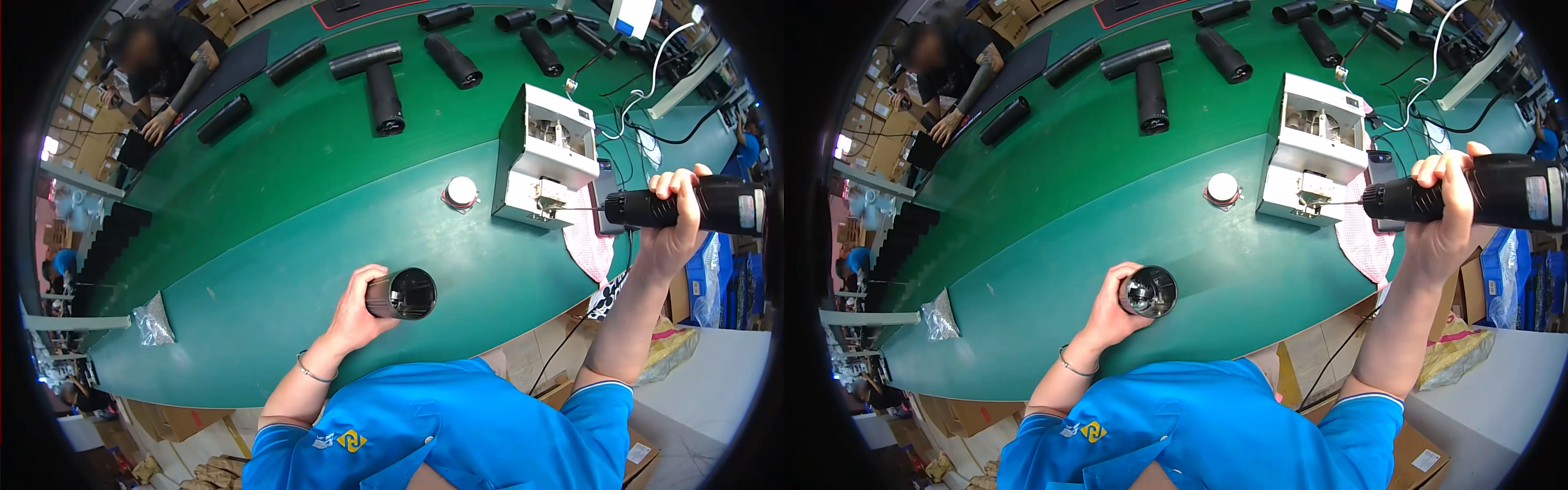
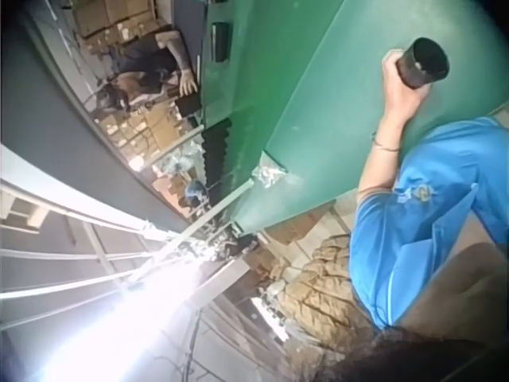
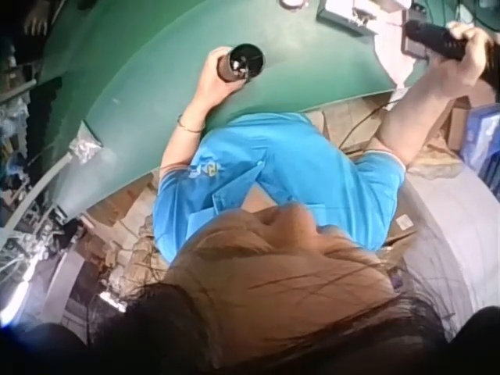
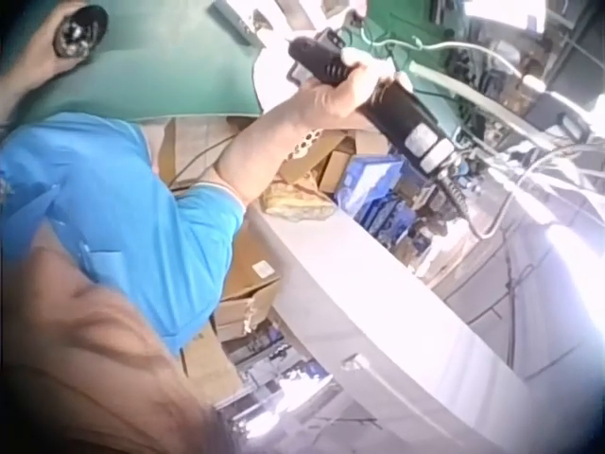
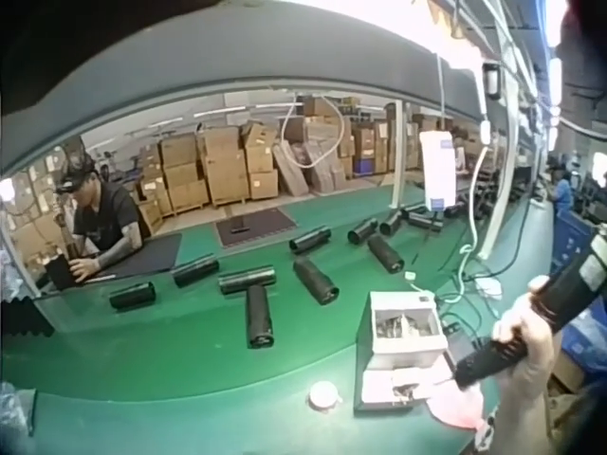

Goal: Assembling black cylindrical components using an electric screwdriver at a factory workstation.

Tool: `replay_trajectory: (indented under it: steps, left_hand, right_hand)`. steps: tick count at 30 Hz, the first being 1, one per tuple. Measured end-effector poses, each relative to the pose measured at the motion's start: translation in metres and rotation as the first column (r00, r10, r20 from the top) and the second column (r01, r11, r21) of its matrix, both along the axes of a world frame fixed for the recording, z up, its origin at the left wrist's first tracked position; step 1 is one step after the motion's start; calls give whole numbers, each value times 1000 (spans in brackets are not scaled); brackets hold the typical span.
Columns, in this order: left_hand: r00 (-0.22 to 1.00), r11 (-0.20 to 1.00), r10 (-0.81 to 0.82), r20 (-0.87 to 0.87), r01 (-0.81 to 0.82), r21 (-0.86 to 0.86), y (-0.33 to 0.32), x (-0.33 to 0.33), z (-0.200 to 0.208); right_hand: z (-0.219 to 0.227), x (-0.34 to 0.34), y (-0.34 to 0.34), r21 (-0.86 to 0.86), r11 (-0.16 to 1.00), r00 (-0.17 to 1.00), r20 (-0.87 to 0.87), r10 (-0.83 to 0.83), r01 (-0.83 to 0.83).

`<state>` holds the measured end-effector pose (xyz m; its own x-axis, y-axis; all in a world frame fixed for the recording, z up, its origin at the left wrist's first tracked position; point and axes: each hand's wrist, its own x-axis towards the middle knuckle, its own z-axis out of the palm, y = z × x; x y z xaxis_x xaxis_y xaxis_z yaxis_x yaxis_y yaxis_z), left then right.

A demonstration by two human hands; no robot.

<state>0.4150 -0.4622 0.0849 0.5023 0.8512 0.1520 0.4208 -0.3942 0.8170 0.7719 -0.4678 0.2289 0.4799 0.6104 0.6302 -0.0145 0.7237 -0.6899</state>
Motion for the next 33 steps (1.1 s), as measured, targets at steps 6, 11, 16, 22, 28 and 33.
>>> replay_trajectory:
  steps: [6,11,16,22,28,33]
  left_hand:
    - [978,987,110,177,-128,94,-24,4,-22]
    - [985,982,70,157,-96,164,-20,1,-25]
    - [970,980,32,243,-77,181,-24,2,-40]
    - [980,971,28,197,-73,227,-23,7,-37]
    - [977,966,25,212,-78,246,-22,6,-39]
    - [967,967,54,249,-113,229,-24,6,-39]
  right_hand:
    - [-1,-4,-32,8,973,957,-179,228,-231]
    - [27,-50,-77,276,816,786,-237,570,-509]
    - [23,-79,-79,242,694,681,-146,717,-678]
    - [-4,-119,-68,30,762,758,141,637,-647]
    - [-18,-152,-55,30,791,789,95,607,-612]
    - [-21,-153,-53,8,770,769,69,636,-638]
